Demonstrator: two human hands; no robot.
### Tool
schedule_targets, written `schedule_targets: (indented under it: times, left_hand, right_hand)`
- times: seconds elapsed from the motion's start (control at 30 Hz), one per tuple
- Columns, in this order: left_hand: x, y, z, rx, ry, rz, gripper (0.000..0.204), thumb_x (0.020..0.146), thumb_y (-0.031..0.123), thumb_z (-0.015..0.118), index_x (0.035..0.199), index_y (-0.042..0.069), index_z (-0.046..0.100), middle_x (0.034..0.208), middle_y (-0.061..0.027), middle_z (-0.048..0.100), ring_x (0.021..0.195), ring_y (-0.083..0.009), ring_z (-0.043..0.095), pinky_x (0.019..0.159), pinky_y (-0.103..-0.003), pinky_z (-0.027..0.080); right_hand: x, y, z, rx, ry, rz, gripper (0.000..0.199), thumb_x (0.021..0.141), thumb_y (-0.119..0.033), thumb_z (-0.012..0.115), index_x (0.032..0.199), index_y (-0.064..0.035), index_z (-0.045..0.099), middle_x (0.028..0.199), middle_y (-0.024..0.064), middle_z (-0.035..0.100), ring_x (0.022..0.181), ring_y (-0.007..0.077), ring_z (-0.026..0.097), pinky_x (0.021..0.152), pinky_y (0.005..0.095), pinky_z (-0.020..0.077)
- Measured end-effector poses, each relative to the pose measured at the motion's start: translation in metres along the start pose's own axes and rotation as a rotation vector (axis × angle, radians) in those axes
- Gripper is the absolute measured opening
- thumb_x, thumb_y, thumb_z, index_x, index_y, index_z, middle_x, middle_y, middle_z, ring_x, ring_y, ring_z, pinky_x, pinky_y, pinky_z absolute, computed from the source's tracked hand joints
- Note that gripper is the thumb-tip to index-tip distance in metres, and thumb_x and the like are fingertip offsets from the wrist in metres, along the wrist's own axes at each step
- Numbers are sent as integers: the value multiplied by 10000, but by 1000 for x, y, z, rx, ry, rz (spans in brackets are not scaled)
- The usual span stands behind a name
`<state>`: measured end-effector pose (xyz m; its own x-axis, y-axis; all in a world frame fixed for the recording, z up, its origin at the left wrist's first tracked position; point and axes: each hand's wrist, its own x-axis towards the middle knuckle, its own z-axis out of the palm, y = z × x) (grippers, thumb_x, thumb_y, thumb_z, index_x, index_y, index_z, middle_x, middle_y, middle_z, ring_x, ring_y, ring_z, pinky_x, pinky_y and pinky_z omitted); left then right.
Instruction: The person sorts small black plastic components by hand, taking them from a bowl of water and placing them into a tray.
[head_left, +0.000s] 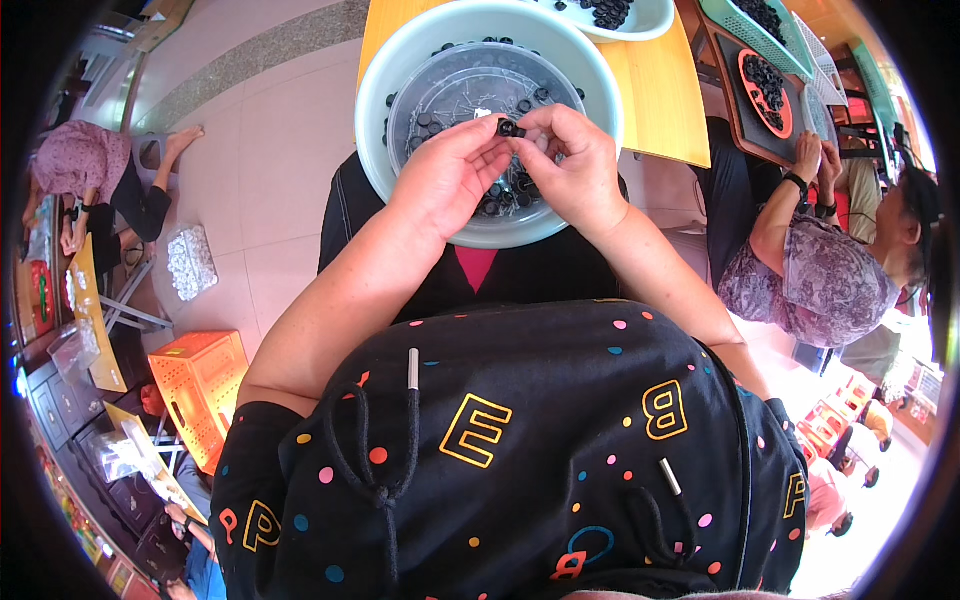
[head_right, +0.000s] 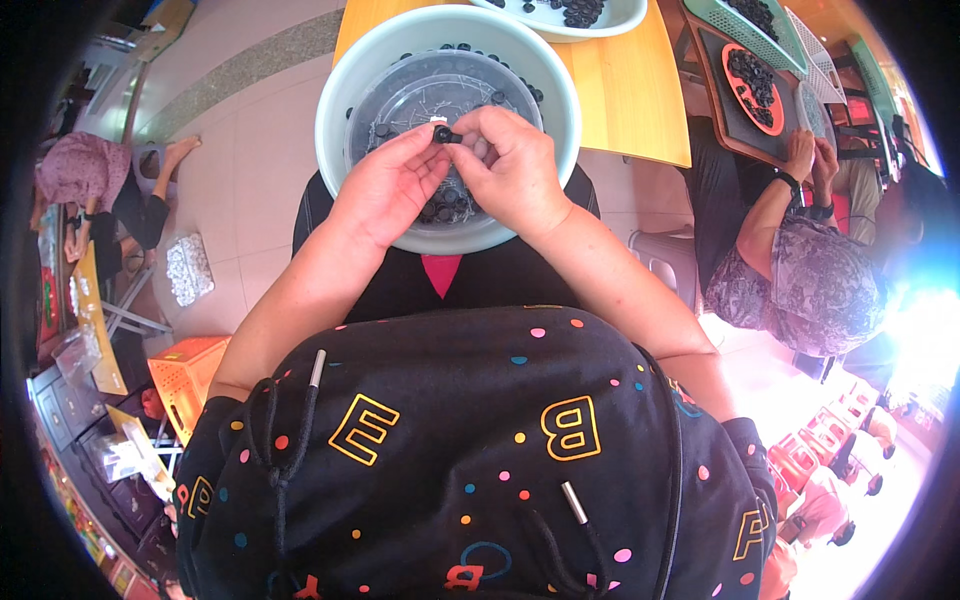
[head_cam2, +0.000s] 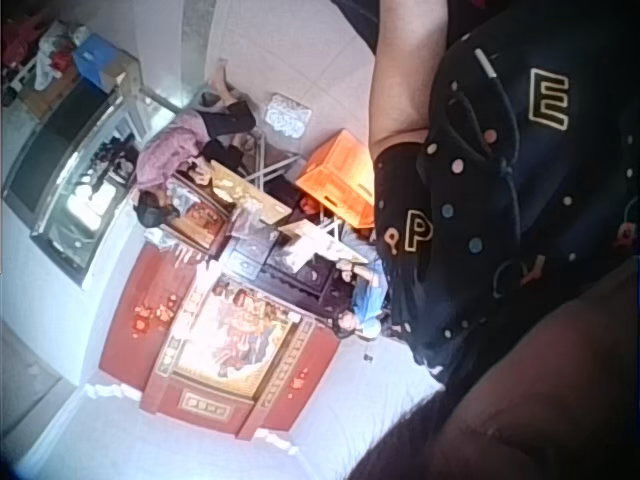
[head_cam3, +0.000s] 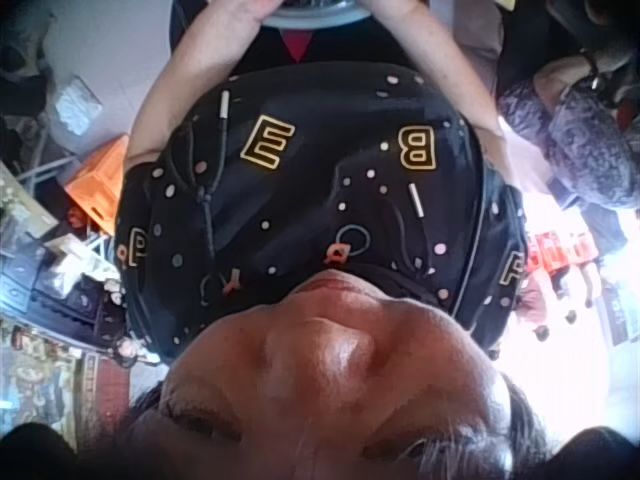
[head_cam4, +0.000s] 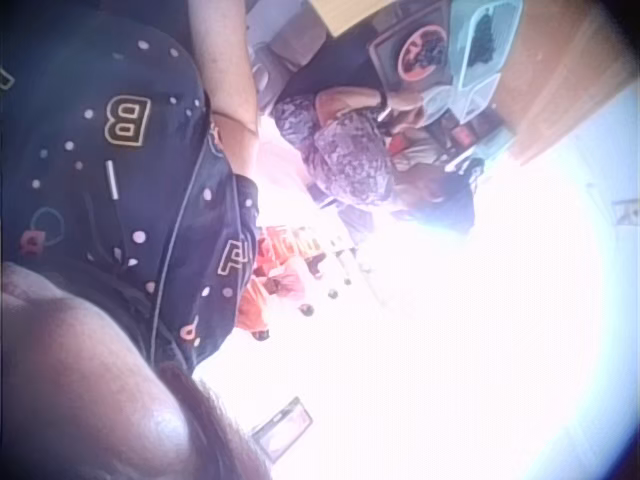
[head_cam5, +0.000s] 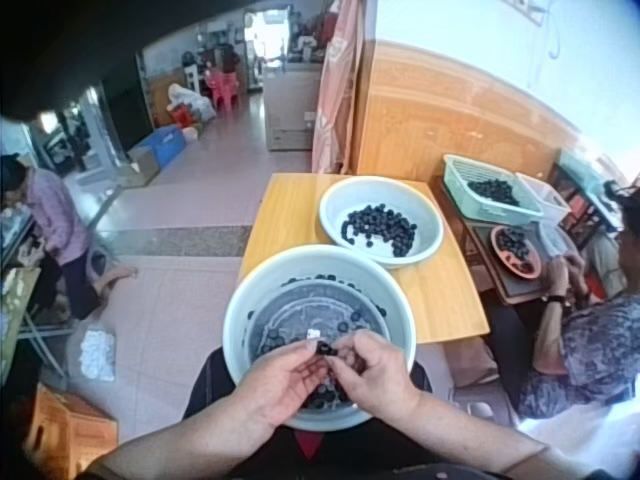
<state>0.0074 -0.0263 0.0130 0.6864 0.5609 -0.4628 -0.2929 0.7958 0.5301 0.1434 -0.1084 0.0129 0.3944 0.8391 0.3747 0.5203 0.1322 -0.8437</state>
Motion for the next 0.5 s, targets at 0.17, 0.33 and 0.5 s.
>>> schedule_targets:
  times: [0.17,0.33,0.5]
  left_hand:
    - [0,-2,1,134,-39,41,243,924,177,560,1100,13,596,1012,-67,619,965,-139,577,908,-287,458]
    - [0,-2,0,176,-60,66,247,929,188,558,1096,10,600,995,-70,623,936,-137,586,892,-286,464]
    - [-2,2,1,190,-103,78,236,935,187,553,1081,11,610,987,-69,631,913,-135,597,878,-285,472]
  right_hand:
    - [0,-3,-1,-30,-17,9,184,722,-16,722,872,-28,616,688,27,561,532,74,503,495,218,427]
    - [1,2,-2,98,-82,128,216,738,-45,740,908,-45,607,682,1,552,533,46,468,498,204,415]
    - [6,12,-3,323,-159,202,316,739,-65,760,1002,-55,585,767,-29,547,610,29,464,529,194,412]
